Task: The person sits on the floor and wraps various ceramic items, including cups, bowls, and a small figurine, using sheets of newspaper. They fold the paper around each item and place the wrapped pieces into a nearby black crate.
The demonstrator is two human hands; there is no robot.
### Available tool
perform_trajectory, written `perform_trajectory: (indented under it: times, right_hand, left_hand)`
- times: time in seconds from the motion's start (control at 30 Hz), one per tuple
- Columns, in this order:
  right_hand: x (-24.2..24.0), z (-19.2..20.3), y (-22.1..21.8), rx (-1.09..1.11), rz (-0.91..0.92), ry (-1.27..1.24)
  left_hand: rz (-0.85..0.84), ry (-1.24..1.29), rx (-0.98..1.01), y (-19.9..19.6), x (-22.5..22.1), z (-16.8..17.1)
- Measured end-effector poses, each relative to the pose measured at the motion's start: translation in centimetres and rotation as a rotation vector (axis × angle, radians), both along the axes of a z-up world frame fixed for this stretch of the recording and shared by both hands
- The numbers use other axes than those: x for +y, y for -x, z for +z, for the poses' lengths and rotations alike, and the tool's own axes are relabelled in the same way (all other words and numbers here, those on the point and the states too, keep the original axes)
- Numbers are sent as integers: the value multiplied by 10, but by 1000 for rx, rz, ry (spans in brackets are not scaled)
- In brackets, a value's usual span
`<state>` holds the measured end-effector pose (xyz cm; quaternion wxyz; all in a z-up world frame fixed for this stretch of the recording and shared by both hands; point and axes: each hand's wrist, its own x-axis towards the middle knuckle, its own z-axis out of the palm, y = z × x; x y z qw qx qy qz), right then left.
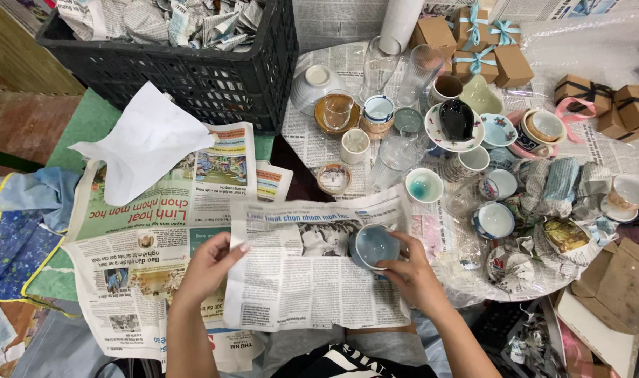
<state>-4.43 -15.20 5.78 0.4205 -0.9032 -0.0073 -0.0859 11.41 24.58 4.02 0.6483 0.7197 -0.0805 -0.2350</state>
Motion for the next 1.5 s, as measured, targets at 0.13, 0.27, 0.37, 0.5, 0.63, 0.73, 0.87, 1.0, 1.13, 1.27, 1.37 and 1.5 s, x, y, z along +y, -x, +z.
perform_trajectory:
  times: [0.13, 0.27, 0.37, 0.5, 0.63, 0.73, 0.87, 1.0, 1.13, 1.27, 1.37, 1.5]
  right_hand:
    - [-2, -8, 0, -100, 65, 15]
    - [-3, -10, 3, -116, 73, 51]
    - [-2, -10, 5, -133, 82, 38]
    - [-3, -11, 11, -114, 102, 2]
    - [-6, -18, 13, -110, 129, -54]
    - [-8, -22, 11, -81, 131, -76]
    - [-1, -25, 13, -9, 73, -48]
    - [4, -25, 13, -71, 51, -21]
    - [5, -30, 18, -51, -22, -32]
    - [10, -43, 18, -56, -82, -202]
    - [7, -54, 24, -75, -60, -273]
    - [5, -75, 36, -238, -180, -207]
  left_hand:
    - [-132, -79, -53, 11, -28, 44]
    - [-304, -46, -167, 20, -83, 63]
    - [-332, 210, -660, 32, -124, 62]
    - [45, 648, -1, 37, -159, 44]
    - [272, 830, 373, 58, -146, 22]
    - [252, 791, 395, 78, -129, 16]
    - [133, 670, 280, 92, -132, 30]
    - [-81, 353, -233, 88, -167, 55]
    - [-175, 3, -713, 90, -208, 64]
    - [-267, -59, -645, 71, -223, 45]
    - [-288, -96, -688, 71, -219, 17]
    - [-319, -166, -855, 66, -214, -25]
